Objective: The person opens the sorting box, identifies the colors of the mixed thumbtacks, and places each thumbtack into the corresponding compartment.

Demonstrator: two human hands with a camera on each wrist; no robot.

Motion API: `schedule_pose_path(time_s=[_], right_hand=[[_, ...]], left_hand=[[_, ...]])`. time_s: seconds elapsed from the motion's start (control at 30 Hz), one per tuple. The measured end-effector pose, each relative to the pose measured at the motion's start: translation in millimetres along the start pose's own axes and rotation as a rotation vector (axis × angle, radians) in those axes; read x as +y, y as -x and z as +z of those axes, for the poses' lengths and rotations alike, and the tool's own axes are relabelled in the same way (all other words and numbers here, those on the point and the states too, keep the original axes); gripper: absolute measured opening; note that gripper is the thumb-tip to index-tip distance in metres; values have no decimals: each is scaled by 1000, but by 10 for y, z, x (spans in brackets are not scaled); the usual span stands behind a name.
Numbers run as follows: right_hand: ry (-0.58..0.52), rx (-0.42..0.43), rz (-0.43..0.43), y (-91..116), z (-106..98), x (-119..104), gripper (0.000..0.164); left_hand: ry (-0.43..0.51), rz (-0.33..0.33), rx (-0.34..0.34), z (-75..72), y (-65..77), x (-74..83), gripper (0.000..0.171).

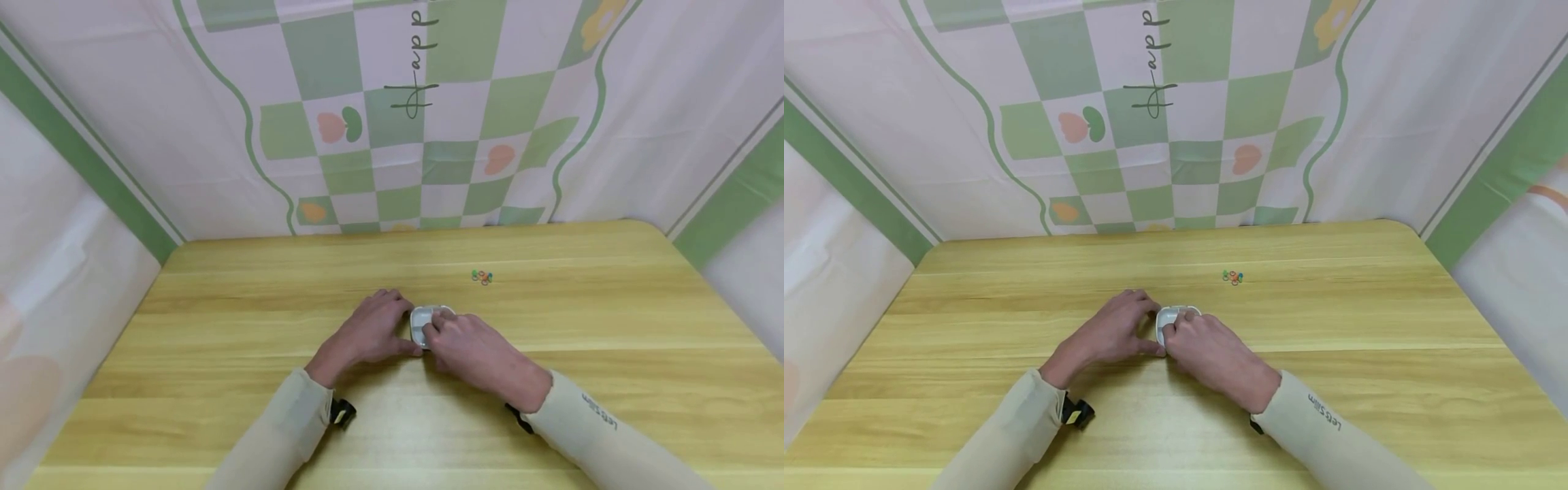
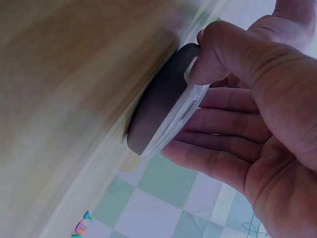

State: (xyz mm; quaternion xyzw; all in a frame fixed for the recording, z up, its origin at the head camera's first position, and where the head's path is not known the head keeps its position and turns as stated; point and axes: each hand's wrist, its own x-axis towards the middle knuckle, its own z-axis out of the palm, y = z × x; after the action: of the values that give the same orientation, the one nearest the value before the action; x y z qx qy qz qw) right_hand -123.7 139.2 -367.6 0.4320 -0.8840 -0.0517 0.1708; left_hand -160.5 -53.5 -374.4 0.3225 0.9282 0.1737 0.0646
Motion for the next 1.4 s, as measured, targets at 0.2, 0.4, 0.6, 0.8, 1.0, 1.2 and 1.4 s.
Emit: schedule_pose_path(time_s=[0.2,0.4,0.6,0.8,1.0,1.2,1.4], right_hand=[[3,-3,-18,5,-17,11,16],[-55,-10,-17,12,-48,62,18],[-178,1,0,28,-82,137,14],[-385,14,49,52,-102,225,13],[-510,32,78,60,-104,309,19],[-626,5,167,75,-123,371,23],[-701,3,235,86,-107,418,22]], left_hand=[[-1,-5,0,5,-2,3,65],[2,-22,-7,1,-4,14,67],[-4,-28,-7,-4,-5,18,69],[-1,-31,0,-12,-1,28,70],[-8,-32,11,-11,0,31,71],[2,-36,18,-15,1,23,68],[29,-32,22,-17,-2,10,63]])
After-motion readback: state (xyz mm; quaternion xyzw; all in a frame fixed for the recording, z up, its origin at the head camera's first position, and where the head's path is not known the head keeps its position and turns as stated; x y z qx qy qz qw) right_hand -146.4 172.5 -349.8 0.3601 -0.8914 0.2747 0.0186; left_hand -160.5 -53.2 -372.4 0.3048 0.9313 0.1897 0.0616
